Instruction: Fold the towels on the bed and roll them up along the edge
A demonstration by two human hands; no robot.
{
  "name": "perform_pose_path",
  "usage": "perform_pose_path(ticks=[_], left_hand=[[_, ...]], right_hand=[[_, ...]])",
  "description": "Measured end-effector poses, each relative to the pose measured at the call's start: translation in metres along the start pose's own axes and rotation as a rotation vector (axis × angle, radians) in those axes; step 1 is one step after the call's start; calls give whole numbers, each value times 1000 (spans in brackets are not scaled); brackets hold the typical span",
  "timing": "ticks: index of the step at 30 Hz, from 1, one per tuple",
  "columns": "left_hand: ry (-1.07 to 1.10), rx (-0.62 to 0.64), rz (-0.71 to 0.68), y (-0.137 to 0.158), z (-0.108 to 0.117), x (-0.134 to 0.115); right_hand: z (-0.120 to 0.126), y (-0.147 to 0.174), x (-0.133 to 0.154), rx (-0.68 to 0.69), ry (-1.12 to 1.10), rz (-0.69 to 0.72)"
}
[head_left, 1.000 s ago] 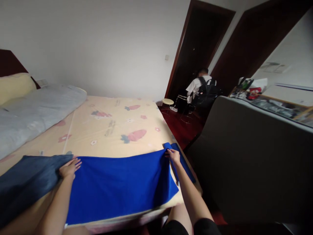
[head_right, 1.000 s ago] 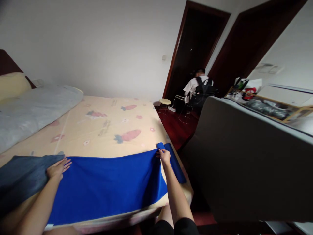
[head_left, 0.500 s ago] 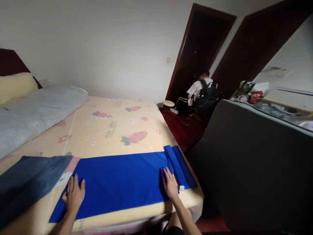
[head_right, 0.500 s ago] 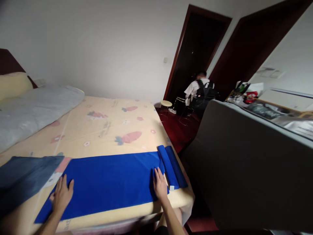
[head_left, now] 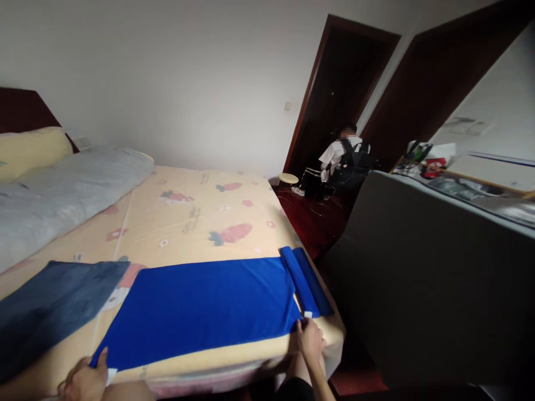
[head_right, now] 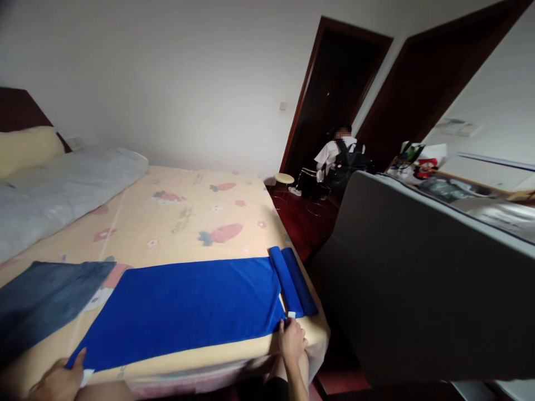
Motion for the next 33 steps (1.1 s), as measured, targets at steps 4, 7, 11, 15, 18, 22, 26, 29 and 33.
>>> perform_pose_path(ticks=[4, 7, 11, 15, 18, 22, 26, 29, 33], left_hand=[[12, 72, 68, 0, 7, 1], [53, 32, 48, 14, 20, -9], [105, -220, -13, 43, 47, -37], [125, -320, -293, 69, 53, -87], [119, -245, -543, 91, 40, -136], [61, -69, -779, 121, 10, -197], [-75, 90, -696, 118, -15, -187], [-117, 152, -571, 97, -17, -134], [-107, 94, -433, 72, -3, -88]], right_hand=[[4, -8, -13, 47, -25, -10], [0, -7, -33, 43, -77, 4], [5, 3, -40, -163, -176, 90], [14, 30, -4, -392, -260, 344], [6, 53, 40, -359, -301, 561], [-18, 73, 95, -184, -195, 659], [-39, 71, 99, -65, -24, 651], [-39, 54, 58, -96, 39, 592], [-29, 36, 13, -186, 36, 506]])
Point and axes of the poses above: each hand's wrist, its own y-axis away from the middle knuckle, its own z-axis out of the back of the hand, x = y × z, the point moved 7 cm from there along -y, towards the middle knuckle, and after that the axes turned 7 degrees about -z, right-handed, at the moved point
